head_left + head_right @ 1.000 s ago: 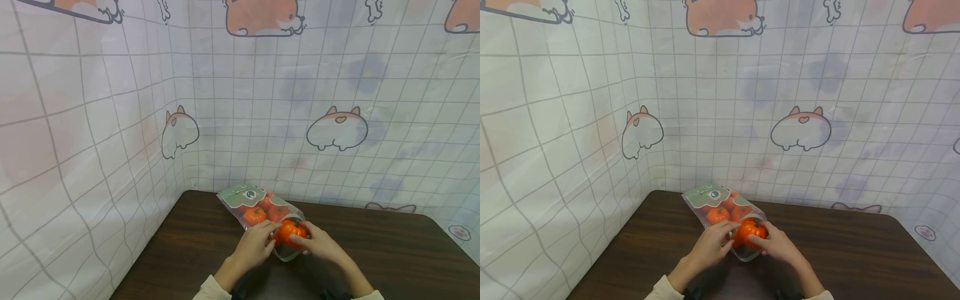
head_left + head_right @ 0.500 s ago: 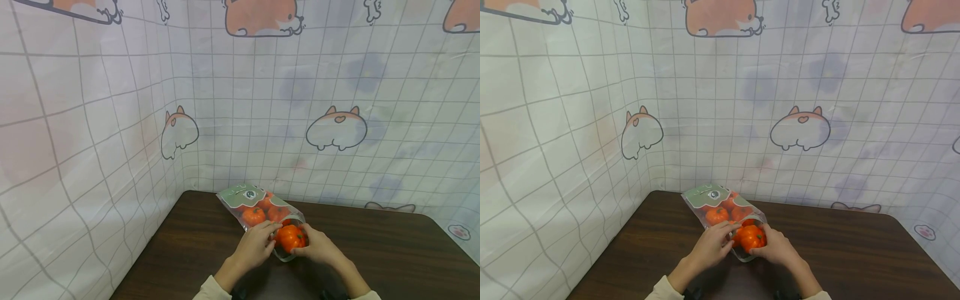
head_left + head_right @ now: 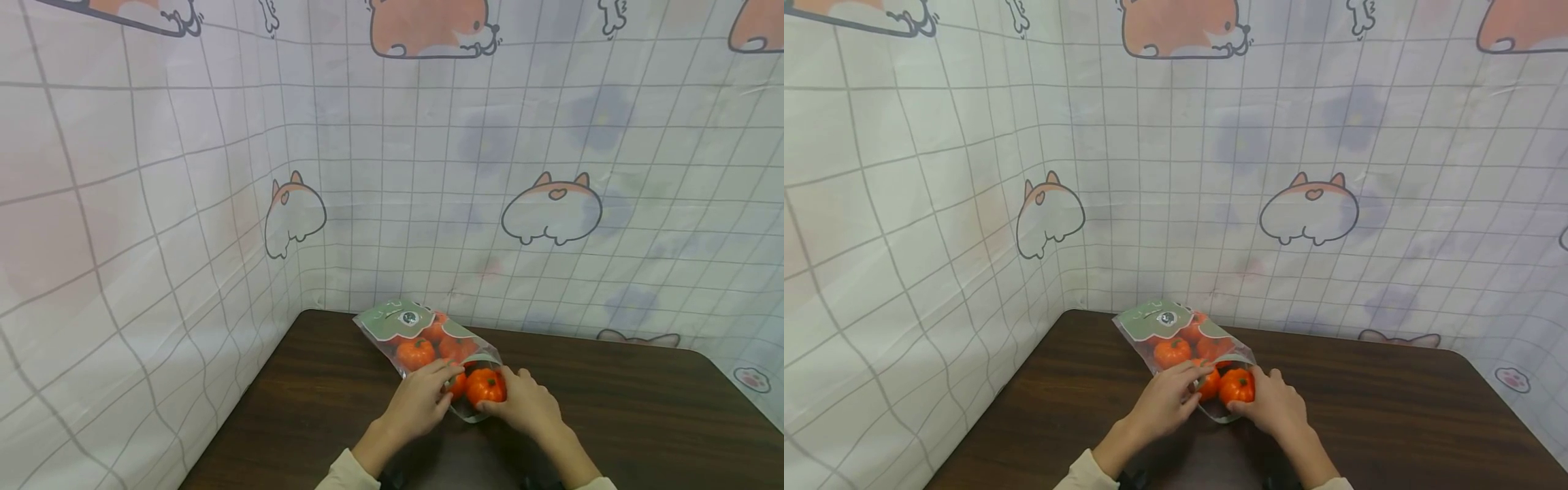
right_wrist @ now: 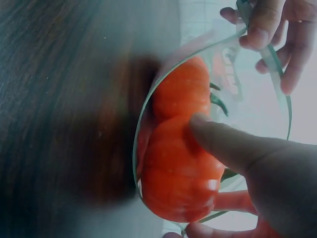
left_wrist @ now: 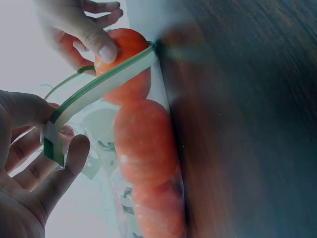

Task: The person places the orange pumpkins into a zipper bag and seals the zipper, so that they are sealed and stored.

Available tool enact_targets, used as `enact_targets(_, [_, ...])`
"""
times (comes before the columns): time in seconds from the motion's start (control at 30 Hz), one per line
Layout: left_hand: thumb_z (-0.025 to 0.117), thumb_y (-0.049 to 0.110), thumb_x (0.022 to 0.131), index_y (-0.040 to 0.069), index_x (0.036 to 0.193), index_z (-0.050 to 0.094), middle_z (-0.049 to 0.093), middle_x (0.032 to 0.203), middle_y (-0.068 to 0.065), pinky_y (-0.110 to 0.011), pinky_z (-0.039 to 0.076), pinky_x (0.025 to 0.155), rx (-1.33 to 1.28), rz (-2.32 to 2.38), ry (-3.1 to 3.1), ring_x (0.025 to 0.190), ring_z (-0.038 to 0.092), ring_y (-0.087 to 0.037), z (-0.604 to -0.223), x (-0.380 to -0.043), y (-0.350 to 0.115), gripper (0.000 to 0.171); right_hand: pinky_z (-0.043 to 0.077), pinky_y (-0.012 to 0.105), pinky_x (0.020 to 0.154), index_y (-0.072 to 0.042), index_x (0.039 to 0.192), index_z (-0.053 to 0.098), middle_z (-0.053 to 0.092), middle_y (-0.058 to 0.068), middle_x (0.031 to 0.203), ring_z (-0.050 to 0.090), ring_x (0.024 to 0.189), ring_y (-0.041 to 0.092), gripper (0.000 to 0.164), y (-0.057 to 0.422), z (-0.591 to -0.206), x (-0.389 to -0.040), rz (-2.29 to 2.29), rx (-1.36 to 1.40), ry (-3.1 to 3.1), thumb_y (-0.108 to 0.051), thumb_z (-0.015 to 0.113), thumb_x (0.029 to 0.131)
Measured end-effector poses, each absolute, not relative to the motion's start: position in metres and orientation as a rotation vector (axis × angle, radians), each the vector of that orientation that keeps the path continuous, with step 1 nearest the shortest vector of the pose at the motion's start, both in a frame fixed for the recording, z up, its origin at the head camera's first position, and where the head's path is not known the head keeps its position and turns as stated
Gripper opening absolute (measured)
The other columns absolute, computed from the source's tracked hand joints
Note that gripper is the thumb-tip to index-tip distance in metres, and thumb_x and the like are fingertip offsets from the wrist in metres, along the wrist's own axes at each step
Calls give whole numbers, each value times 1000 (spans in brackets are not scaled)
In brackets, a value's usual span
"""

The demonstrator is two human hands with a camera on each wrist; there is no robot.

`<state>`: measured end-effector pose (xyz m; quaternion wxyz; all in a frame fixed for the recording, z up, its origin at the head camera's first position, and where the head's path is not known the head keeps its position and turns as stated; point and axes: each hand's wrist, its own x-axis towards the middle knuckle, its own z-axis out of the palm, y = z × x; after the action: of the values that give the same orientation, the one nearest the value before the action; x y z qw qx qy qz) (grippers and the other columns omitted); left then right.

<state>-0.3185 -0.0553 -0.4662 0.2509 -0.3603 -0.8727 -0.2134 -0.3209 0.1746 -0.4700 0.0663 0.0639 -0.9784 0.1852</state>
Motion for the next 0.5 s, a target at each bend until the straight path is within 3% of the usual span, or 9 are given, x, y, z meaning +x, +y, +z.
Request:
enact_targets(0.17, [78,8,86,14,128,70,71,127,-3,-17,56,78,-985,-554,-2353,94,72,-8,-468,-318,-54,44,54,48,63,-4,137,58,71,22,111,69,82,35,79,174,-471,-321,565,188,-2926,-52,82,80])
enact_targets(0.5, [79,10,85,14,127,70,67,99,7,-10,44,67,-983,-557,-2365,76,56,2,-470,-319,-53,44,49,42,54,-1,116,58,69,12,82,64,64,26,47,172,-471,-321,650,206,-2845,-23,84,83])
